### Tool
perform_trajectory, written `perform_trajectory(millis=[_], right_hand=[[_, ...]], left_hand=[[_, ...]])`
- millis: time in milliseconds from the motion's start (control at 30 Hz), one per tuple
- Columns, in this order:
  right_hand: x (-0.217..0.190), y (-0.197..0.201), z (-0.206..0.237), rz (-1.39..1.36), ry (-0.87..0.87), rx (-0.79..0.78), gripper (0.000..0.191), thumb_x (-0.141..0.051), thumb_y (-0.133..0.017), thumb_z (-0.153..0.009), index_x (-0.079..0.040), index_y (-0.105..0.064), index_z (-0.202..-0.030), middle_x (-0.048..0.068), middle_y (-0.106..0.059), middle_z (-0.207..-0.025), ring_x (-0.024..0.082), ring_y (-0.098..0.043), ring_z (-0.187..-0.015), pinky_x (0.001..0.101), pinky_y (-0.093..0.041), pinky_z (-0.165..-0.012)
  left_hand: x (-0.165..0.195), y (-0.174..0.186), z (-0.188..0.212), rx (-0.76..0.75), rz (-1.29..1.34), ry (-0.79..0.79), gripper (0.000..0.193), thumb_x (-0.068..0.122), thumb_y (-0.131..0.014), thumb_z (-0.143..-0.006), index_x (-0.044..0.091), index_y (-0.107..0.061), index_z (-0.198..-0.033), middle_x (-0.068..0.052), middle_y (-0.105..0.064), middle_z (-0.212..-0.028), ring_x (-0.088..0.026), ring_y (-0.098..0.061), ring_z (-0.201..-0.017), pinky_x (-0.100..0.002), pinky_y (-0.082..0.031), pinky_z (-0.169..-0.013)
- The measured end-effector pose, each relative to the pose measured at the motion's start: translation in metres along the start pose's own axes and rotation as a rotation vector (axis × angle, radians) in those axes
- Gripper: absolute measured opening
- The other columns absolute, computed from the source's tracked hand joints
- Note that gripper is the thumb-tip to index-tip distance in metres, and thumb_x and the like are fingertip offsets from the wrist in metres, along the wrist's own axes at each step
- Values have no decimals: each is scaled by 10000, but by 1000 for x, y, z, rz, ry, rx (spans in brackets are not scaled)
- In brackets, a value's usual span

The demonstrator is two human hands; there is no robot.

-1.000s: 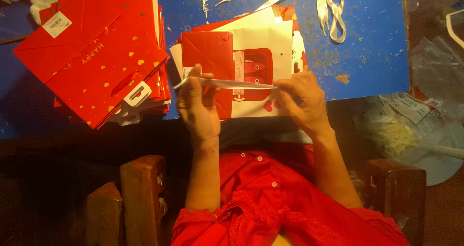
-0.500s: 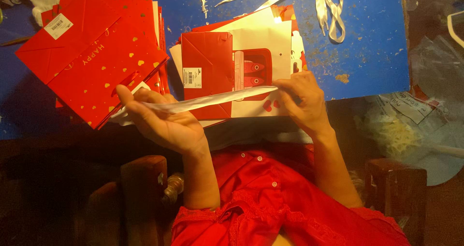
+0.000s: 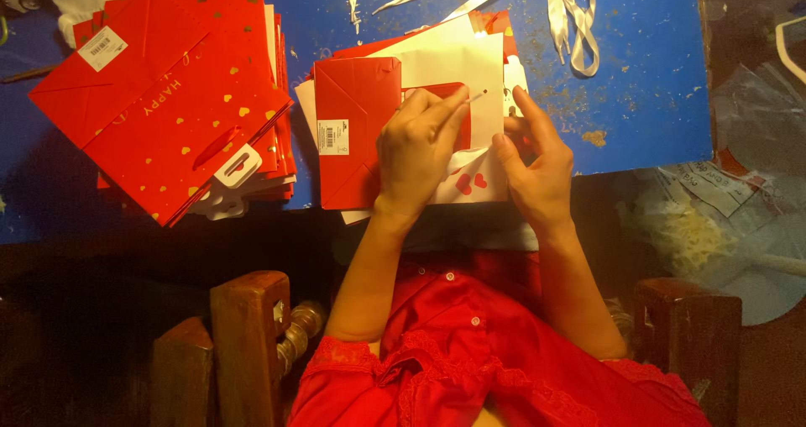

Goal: The person assembles Valentine's Day gift bags by threading ribbons through the handle slots and tying them. They handle red bags with heart patterns and white bags with a washing machine graphic, using red and white ribbons. The person works at a blue table, stacking completed bags as they finish each one.

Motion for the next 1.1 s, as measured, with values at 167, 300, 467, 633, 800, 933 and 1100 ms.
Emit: perform_trajectory(millis=[167,300,467,633,800,933,1100], right_hand=[[0,-1,-7,-33,-44,-37,565,-103,-712,-963,-54,-553,-1504,72,-693,-1215,130,-638,-1071,300,-503,-962],[-8,-3,-8,-80,-43,-83,520,-111,-682,-954,-69,-582,-1462,32,-670,-1087,150,-615,-975,324,-497,-921],[-21,2,-9,279,322,-123,526,-52,-681,-892,-41,-619,-1414,107,-650,-1021,257,-601,-990,390,-414,-1004],[-21,6,-14,175,399,-169,429,-62,-623,-958,-61,-620,-1387,137,-683,-1177,300,-627,-1094,399,-442,-1047],[-7,-10,-28,87,150,-129,423,-49,-601,-985,-49,-597,-1408,165,-727,-1164,300,-689,-1079,380,-500,-970],[-2,-17,-28,167,242,-47,307,-64,-621,-1020,-48,-662,-1323,174,-729,-1184,321,-680,-1072,381,-502,-953],[3,-20,-28,216,185,2,184,-80,-651,-987,-55,-722,-1155,143,-751,-1042,303,-699,-981,378,-528,-885]], left_hand=[[2,-4,-5,31,-125,-68,119,183,-754,-934,151,-767,-1048,-28,-639,-855,-233,-646,-831,-380,-525,-722],[4,-3,-8,10,-234,-190,75,157,-748,-944,114,-731,-1004,-44,-600,-852,-246,-628,-839,-383,-524,-715],[7,4,-7,-64,-395,-322,124,102,-730,-923,77,-693,-1038,-62,-587,-919,-250,-630,-890,-356,-538,-716],[4,8,0,-89,-340,-299,102,93,-702,-929,110,-695,-1030,-56,-602,-917,-248,-649,-894,-363,-543,-725],[-5,-2,-1,-11,-133,-164,80,170,-720,-959,111,-681,-998,-47,-659,-937,-274,-664,-857,-391,-534,-732],[-5,-9,2,19,-180,-134,80,164,-732,-985,103,-689,-1015,-59,-670,-942,-284,-686,-856,-402,-538,-724],[-11,1,2,-127,70,60,181,177,-735,-945,119,-719,-1115,-80,-727,-1018,-291,-719,-886,-371,-556,-740]])
Point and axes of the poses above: each hand's wrist, its own z-axis away from the middle knuckle, its own y-axis out of the back of the hand, x = y × z, the point moved 1 cm from there along -z, towards the middle knuckle
